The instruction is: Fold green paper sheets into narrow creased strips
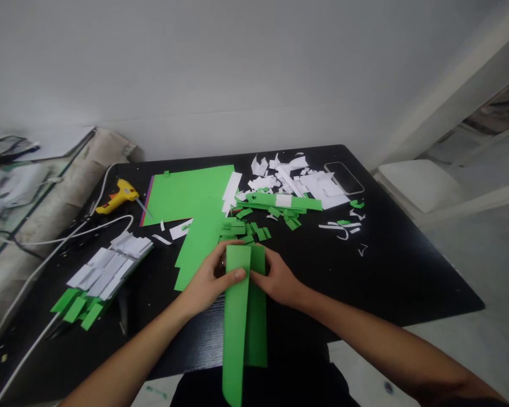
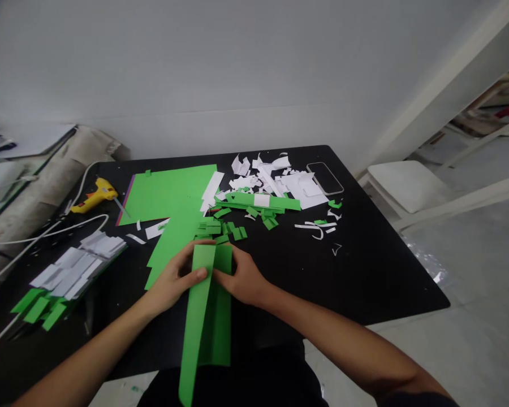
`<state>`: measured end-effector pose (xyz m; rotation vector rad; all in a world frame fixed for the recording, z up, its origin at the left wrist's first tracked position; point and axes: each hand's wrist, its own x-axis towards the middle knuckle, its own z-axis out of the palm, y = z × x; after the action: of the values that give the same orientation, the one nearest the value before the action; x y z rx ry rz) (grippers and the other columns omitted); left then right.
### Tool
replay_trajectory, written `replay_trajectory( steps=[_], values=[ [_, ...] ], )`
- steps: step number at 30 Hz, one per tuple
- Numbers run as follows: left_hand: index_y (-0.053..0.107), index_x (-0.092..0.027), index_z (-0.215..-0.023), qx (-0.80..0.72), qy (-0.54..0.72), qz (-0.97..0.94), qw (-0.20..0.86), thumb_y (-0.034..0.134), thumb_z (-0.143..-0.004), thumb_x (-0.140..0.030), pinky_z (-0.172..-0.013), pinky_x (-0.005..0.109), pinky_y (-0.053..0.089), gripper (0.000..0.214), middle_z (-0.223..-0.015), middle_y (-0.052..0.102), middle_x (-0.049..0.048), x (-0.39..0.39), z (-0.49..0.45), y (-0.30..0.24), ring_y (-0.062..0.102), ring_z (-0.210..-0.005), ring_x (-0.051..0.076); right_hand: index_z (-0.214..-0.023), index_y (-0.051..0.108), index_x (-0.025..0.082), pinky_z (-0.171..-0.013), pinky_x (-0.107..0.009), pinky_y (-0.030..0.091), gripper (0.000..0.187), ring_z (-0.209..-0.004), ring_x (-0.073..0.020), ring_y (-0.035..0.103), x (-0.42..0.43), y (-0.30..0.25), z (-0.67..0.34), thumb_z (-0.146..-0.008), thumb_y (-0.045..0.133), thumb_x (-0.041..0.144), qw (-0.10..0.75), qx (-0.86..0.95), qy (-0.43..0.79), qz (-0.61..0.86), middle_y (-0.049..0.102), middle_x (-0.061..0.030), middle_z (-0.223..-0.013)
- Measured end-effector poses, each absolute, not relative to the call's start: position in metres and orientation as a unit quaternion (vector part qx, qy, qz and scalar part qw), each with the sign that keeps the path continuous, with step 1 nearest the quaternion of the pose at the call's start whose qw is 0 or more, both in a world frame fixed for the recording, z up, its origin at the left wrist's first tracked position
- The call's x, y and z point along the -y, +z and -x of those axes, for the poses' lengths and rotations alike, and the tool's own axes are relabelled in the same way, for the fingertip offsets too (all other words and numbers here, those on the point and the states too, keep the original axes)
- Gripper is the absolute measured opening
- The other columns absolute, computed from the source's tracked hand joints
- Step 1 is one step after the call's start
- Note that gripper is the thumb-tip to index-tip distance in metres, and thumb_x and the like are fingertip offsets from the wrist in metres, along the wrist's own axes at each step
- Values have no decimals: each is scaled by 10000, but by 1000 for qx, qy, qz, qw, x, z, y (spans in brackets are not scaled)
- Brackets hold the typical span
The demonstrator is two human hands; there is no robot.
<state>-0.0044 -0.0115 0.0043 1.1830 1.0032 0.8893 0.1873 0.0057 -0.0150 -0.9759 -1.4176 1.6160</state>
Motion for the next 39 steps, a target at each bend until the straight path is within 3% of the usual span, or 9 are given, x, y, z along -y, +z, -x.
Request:
replay_trajectory(
  steps=[4,11,15,21,27,39],
  values=[
    [650,-199,-1107,-470,389,-496,618,837,-791,-465,-800,342,560,454,-1004,736,55,8,5,7,687,-913,239,-992,667,205,-732,-311,531,359,-788,-187,614,-2,-11,-190,-757,860,395,351,524,706,323,655,-5,-853],
    [642,-188,-1023,-455,364,-457,672,875,-752,-379,-701,309,543,405,-882,715,23,5,10,4,663,-755,185,-1029,614,239,-560,-270,539,349,-668,-154,624,-11,-4,-198,-816,823,421,381,482,717,329,646,11,-823],
    [625,-187,-974,-440,343,-468,685,907,-697,-312,-672,277,496,414,-841,661,-2,4,9,3,610,-730,156,-1090,673,233,-581,-249,518,367,-664,-133,616,-14,-3,-199,-797,856,356,396,511,682,342,653,22,-775],
    [627,-190,-972,-442,321,-456,702,924,-677,-282,-687,265,476,429,-824,634,-22,5,12,0,587,-741,144,-1019,769,226,-656,-275,559,351,-762,-153,662,-12,-4,-197,-715,922,311,391,502,704,316,710,1,-842],
    [673,-187,-1000,-429,327,-448,712,929,-659,-271,-737,297,503,435,-905,696,17,5,18,-4,652,-814,189,-1097,770,234,-589,-265,607,475,-748,-161,712,-14,-2,-200,-658,952,243,341,445,784,266,756,-3,-905],
    [668,-168,-945,-425,291,-438,737,948,-638,-284,-728,283,493,432,-853,687,3,6,13,0,642,-768,161,-986,735,205,-564,-238,607,400,-628,-134,726,-14,-8,-195,-654,955,245,353,454,769,279,757,24,-758]
  ],
)
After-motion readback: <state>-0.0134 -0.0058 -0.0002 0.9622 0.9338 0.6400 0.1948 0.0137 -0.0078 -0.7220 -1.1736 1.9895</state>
